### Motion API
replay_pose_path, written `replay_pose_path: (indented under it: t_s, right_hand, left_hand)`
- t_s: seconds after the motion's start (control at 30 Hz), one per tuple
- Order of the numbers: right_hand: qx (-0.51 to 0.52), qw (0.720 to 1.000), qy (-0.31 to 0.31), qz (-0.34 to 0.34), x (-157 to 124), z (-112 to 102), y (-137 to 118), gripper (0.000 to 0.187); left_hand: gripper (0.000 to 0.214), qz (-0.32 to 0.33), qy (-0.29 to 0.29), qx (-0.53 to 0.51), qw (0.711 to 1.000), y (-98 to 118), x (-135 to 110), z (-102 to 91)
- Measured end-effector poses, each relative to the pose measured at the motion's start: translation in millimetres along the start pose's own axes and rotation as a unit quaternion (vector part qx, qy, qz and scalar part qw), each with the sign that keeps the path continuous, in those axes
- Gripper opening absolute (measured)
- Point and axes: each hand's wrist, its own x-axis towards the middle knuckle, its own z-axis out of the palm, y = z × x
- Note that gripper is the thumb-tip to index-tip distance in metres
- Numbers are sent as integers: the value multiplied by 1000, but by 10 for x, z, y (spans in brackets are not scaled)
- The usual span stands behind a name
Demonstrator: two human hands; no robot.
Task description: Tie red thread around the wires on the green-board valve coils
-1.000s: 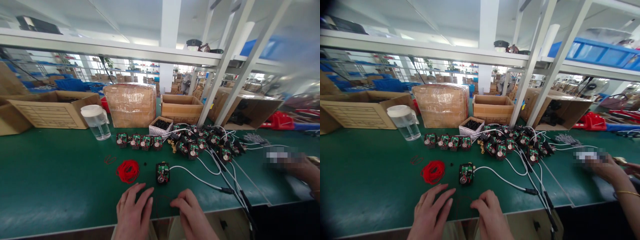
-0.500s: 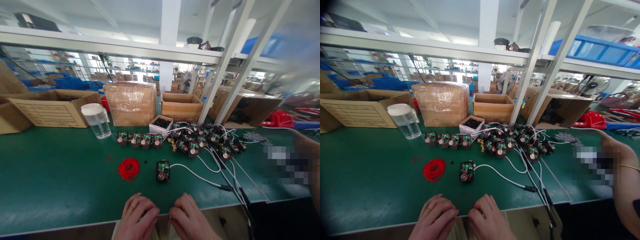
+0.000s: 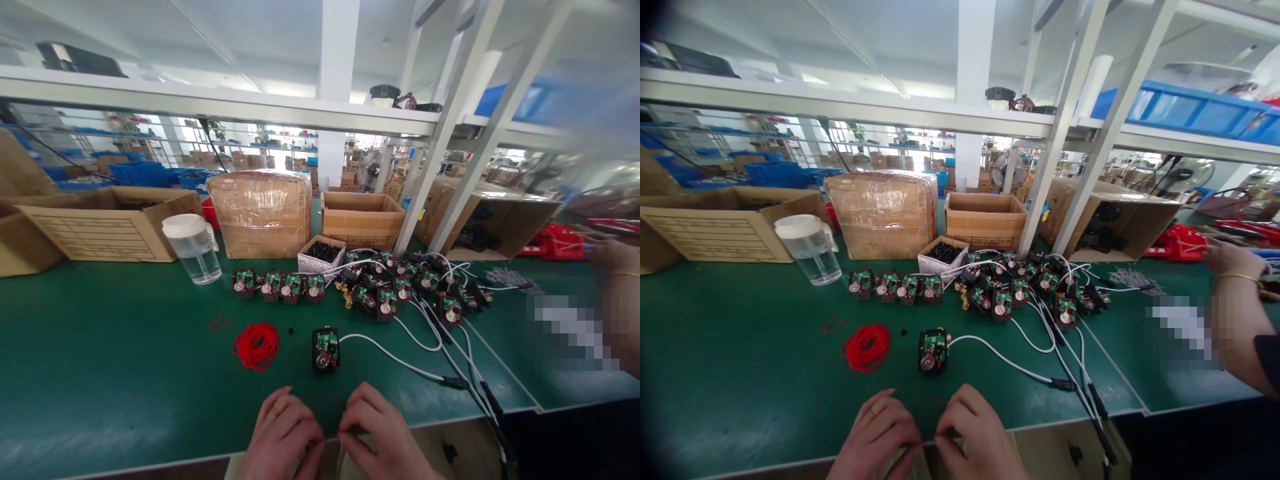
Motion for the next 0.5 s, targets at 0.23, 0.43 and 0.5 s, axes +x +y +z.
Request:
replay_pose_path:
  t_s: [0.23, 0.43, 0.5]
  right_hand:
    - [91, 991, 9, 97, 390, -262, -208, 13]
    - [106, 991, 39, 79, 739, -367, -190, 10]
    - [105, 990, 50, 80, 809, -353, -171, 9]
  left_hand:
    - [10, -185, -87, -139, 969, 91, 450, -356]
    - [10, -252, -75, -199, 944, 16, 893, -530]
    - [10, -266, -67, -193, 942, -20, 973, -530]
